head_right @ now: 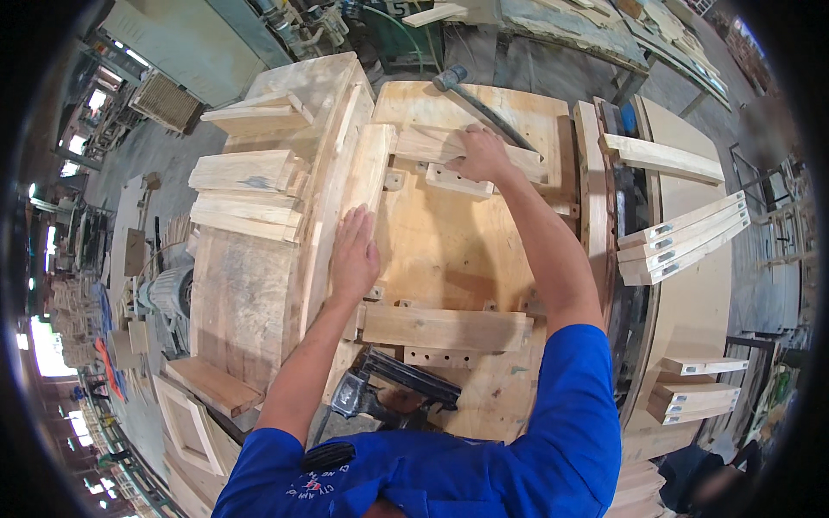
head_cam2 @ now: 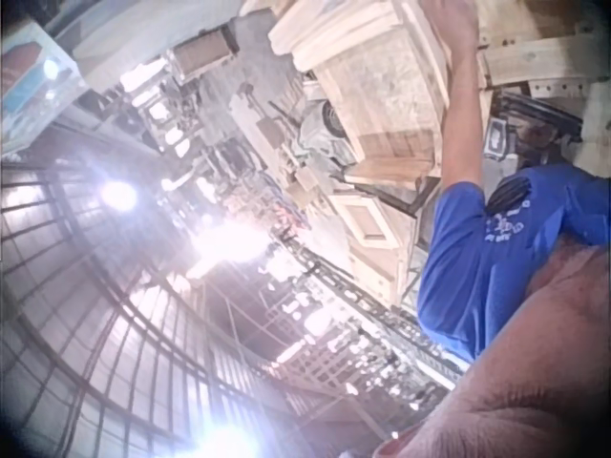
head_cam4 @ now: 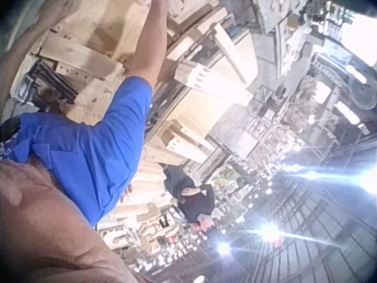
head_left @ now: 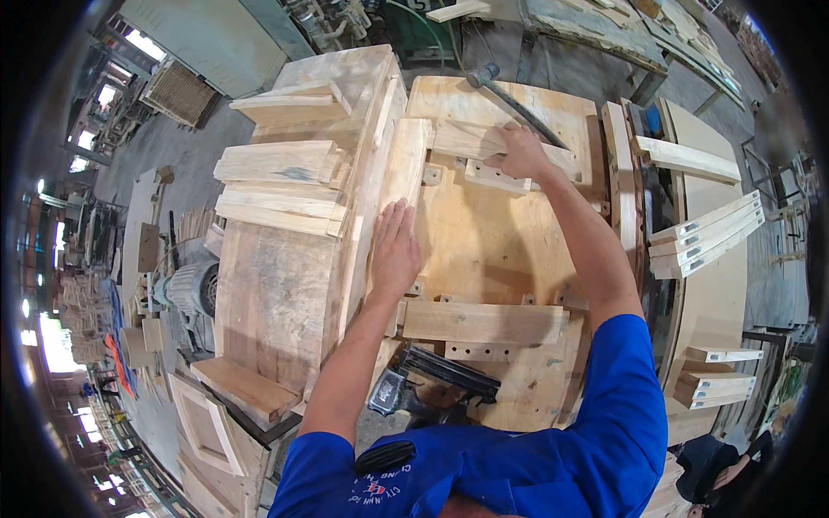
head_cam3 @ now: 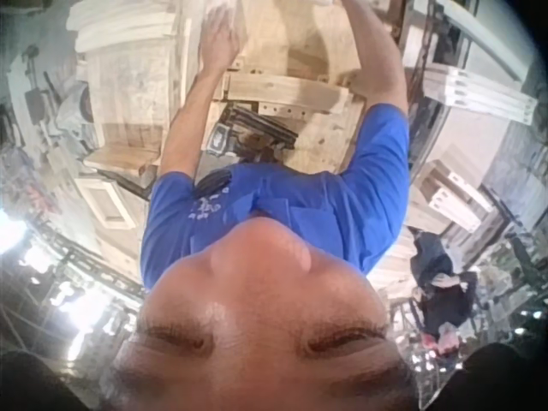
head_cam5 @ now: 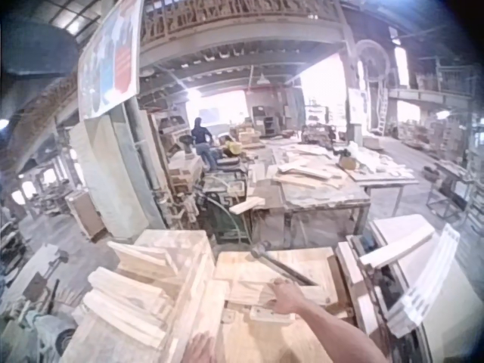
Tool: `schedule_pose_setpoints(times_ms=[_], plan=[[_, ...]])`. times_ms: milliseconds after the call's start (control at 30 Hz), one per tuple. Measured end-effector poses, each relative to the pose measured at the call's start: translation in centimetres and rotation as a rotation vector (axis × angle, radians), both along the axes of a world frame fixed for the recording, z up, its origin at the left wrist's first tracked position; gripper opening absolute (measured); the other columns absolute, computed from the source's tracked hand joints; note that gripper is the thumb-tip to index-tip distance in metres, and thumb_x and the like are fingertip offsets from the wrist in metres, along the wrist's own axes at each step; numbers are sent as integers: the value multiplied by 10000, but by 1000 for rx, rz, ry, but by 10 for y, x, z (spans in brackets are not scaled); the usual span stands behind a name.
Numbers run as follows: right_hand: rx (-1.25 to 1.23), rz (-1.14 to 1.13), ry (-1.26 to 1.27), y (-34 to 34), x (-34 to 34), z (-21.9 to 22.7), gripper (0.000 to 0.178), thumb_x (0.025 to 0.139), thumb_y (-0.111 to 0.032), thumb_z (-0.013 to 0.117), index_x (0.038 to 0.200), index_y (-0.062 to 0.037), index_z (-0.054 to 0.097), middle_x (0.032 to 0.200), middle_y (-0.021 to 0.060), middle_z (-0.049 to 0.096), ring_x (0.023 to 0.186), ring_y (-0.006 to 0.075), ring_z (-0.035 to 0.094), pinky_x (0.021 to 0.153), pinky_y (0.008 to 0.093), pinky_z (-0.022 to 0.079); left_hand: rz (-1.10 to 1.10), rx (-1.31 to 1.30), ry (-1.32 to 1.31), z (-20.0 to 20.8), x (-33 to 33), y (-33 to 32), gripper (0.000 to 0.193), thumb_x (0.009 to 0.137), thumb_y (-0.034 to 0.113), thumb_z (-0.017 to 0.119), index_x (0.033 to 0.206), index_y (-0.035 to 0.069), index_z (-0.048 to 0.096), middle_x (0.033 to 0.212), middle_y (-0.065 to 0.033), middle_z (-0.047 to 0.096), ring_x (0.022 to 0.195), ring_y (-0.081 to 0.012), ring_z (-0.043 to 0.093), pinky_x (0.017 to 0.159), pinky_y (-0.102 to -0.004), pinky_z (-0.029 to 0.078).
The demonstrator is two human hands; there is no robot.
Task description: The person assembles wooden frames by aligning pre-cut pieces and securing them with a pneumatic nail gun. They repeatedly pick up frame components, position them on a workbench, and fasten joints before stacking completed frames.
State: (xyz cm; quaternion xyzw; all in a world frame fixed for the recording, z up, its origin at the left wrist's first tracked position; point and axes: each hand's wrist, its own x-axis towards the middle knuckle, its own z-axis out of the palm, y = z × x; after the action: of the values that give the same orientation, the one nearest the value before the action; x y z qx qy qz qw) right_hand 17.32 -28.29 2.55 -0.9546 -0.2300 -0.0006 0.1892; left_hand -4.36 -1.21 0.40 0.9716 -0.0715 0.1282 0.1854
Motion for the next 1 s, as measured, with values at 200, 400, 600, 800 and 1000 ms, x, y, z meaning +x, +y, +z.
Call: schedule_pose_setpoints(times_ms=[200,400,600,800,1000], plan=[[42,26,-20,6,-5,-16,622,816,-500,792,1211,-28,697,1215,209,678,1175,387,630,1030,472,476,-10,3,-23,-3,-2,2,563,932,38,548,1489,-24,490,1611,-185,426,1523,-349,353,1280,-474,241],[-97,-220,-139,-17,-42,-16,662,863,-450,730,1300,33,611,1384,253,571,1335,423,500,1150,560,358,-159,1,-51,0,13,-27,574,918,52,560,1478,-55,498,1570,-230,467,1494,-406,377,1275,-486,244],[646,-18,285,-5,-232,36,689,982,-434,673,1495,-11,492,1290,243,639,1167,317,656,968,447,533,-52,41,-8,-1,-12,1,571,933,49,547,1487,-67,480,1598,-241,425,1516,-393,344,1286,-469,217],[1243,-577,620,-133,-479,56,516,1032,-329,672,1423,-5,583,1246,93,698,1081,157,675,964,333,542,-182,-205,-63,11,-24,-93,431,968,108,617,1361,-68,597,1406,-253,609,1337,-406,548,1172,-470,389],[1146,-713,457,-137,-567,52,472,1039,-249,679,1434,-17,568,1197,72,715,1085,116,633,963,303,519,-968,-770,166,109,-88,-349,364,959,168,703,1276,-10,684,1147,-193,735,1014,-301,732,878,-382,572]])
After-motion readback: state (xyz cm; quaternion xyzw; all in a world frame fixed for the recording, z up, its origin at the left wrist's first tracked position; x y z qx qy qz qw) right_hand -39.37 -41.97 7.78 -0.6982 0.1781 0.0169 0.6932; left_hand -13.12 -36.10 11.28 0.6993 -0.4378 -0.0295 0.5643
